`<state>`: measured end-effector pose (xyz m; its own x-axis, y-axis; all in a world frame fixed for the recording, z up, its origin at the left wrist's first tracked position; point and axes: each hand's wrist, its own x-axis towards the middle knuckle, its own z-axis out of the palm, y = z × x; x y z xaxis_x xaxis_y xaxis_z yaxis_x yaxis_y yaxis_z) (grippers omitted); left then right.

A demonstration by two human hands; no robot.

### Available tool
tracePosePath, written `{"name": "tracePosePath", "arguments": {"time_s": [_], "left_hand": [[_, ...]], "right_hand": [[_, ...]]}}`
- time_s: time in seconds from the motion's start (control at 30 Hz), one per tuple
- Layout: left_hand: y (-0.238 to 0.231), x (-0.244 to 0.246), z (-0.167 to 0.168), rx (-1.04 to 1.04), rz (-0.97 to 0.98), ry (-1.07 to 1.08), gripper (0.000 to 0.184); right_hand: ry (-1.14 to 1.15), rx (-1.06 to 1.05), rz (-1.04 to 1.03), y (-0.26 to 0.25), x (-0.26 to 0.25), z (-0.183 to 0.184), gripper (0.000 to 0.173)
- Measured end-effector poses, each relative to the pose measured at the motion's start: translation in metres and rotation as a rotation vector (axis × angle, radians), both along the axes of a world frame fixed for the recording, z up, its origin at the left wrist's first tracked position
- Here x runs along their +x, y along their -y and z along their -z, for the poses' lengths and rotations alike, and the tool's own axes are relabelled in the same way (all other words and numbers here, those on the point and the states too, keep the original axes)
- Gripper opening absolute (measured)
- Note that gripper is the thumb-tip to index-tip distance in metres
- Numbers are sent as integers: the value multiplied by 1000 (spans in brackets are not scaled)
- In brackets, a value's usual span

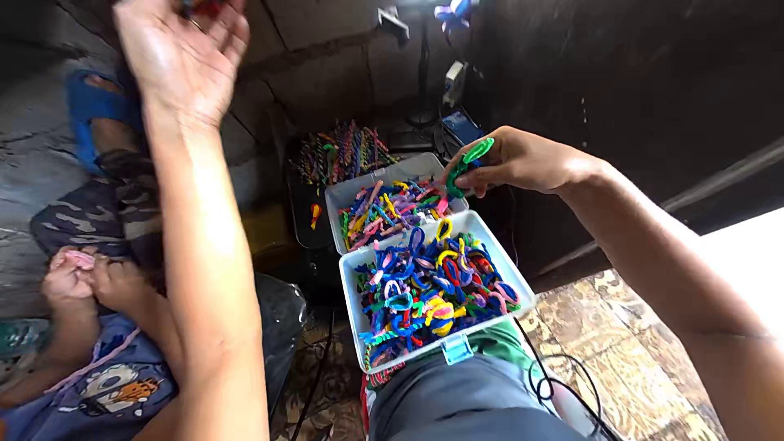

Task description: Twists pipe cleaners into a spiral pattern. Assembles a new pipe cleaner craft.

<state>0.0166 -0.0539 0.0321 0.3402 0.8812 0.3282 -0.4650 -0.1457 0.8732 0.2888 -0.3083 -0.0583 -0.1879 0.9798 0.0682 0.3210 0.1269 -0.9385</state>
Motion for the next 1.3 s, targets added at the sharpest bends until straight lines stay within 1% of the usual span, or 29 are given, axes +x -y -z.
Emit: {"name": "tracePosePath", "arguments": {"time_s": [0.03,0.13,0.23,0.33,0.47,0.57,0.63,0.7,0.77,0.87,0.93,1.0,1.1,1.17,1.23,1.3], "left_hand": [[4,1,-3,14,-6,-17,28],[8,-4,-4,51,61,-12,35],[5,-11,1,51,160,17,41],[2,-12,7,49,191,61,37],[-2,-14,16,48,247,74,42],[1,-11,18,-10,222,64,40],[5,-8,16,-63,188,9,35],[9,-4,15,-115,183,-117,31],[10,1,15,-153,217,-284,31],[12,4,16,-172,301,-492,30],[16,6,17,-142,351,-590,33],[28,11,23,-102,443,-658,35],[58,16,42,-33,699,-698,41],[83,24,64,-36,872,-681,43],[109,36,90,-78,984,-657,41],[133,47,109,-140,1041,-638,40]], "right_hand": [[-37,-23,34,-14,-3,-12,16],[-246,-86,146,-63,-15,-45,21],[-444,-66,230,-112,-33,-69,22],[-583,-26,252,-151,-51,-84,25],[-809,-36,313,-188,-75,-94,31],[-913,-61,362,-205,-95,-93,34],[-929,-90,369,-209,-111,-91,42],[-956,-136,344,-213,-122,-81,51],[-988,-143,307,-213,-132,-68,51],[-1125,-92,230,-214,-139,-42,42],[-1198,-81,217,-204,-139,-29,40],[-1207,-54,207,-182,-132,-15,42],[-1150,8,172,-129,-118,15,47],[-1196,-1,160,-89,-108,42,50],[-1242,-55,248,-53,-101,68,57],[-1268,-108,332,-25,-92,86,66]]}}
